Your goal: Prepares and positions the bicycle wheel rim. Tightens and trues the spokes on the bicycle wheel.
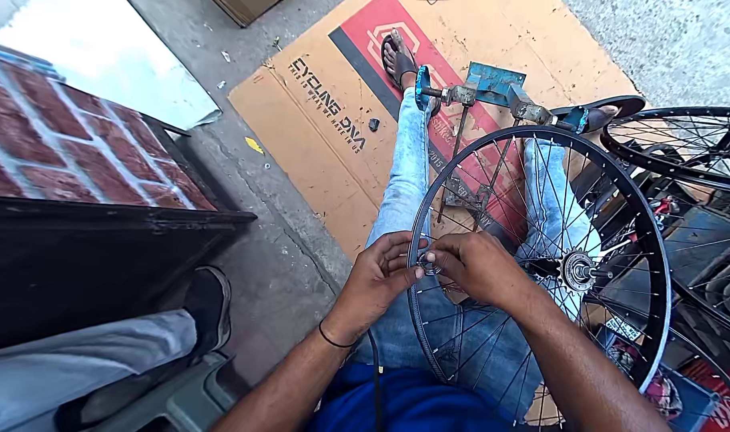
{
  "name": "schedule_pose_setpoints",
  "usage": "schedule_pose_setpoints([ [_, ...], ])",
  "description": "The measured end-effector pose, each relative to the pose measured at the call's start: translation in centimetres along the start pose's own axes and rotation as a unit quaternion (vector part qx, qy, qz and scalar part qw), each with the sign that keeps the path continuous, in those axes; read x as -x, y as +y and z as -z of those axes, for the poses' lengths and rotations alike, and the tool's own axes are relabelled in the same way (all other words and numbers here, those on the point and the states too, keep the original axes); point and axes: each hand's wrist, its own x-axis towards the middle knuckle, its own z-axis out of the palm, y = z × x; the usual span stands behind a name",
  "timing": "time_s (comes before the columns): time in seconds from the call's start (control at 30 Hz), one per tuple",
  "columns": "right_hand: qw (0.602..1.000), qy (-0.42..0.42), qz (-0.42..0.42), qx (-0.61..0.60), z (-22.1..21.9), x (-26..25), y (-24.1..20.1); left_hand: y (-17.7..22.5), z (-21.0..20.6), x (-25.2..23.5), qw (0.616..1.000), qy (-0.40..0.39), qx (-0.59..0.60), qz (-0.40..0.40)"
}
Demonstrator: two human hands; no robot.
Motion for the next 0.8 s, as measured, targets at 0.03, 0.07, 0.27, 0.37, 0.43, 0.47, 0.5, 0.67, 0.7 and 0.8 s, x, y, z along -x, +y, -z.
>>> schedule_pose_setpoints([
  [0.03, 0.999, -0.038, -0.001, 0.003, 0.5, -0.5, 0.2, 0.1, -0.1, 0.1, 1.0, 0.003, -0.019, 0.0],
  [0.07, 0.998, -0.063, 0.0, 0.002, 0.9, -1.0, 0.4, 0.3, -0.1, 0.1, 0.999, 0.008, -0.031, 0.001],
  [0.27, 0.998, -0.034, -0.033, 0.05, 0.7, -0.9, -0.4, 0.4, 0.1, -0.1, 0.997, 0.0, -0.08, -0.011],
  [0.37, 0.995, 0.003, -0.063, 0.075, 0.8, -0.1, -0.2, 0.4, 0.2, -0.1, 0.995, -0.004, -0.097, -0.009],
  [0.43, 0.994, 0.057, -0.056, 0.072, 0.7, 0.9, 0.0, 0.5, 0.2, -0.1, 0.995, -0.003, -0.1, -0.004],
  [0.47, 0.992, 0.093, -0.049, 0.065, 0.6, 1.4, 0.1, 0.6, 0.1, -0.1, 0.995, -0.002, -0.102, -0.001],
  [0.5, 0.989, 0.133, -0.042, 0.056, 0.2, 1.9, 0.2, 0.6, 0.2, -0.2, 0.995, -0.002, -0.103, -0.001],
  [0.67, 0.957, 0.29, 0.002, 0.013, -1.4, 3.8, 0.9, 0.0, 0.4, -0.9, 0.995, -0.006, -0.1, -0.018],
  [0.7, 0.953, 0.303, 0.008, 0.016, -1.6, 4.0, 1.1, 0.0, 0.4, -0.9, 0.994, -0.005, -0.104, -0.018],
  [0.8, 0.951, 0.305, 0.01, 0.049, -2.2, 4.2, 1.2, 0.0, 0.5, -0.8, 0.994, -0.01, -0.109, -0.025],
])
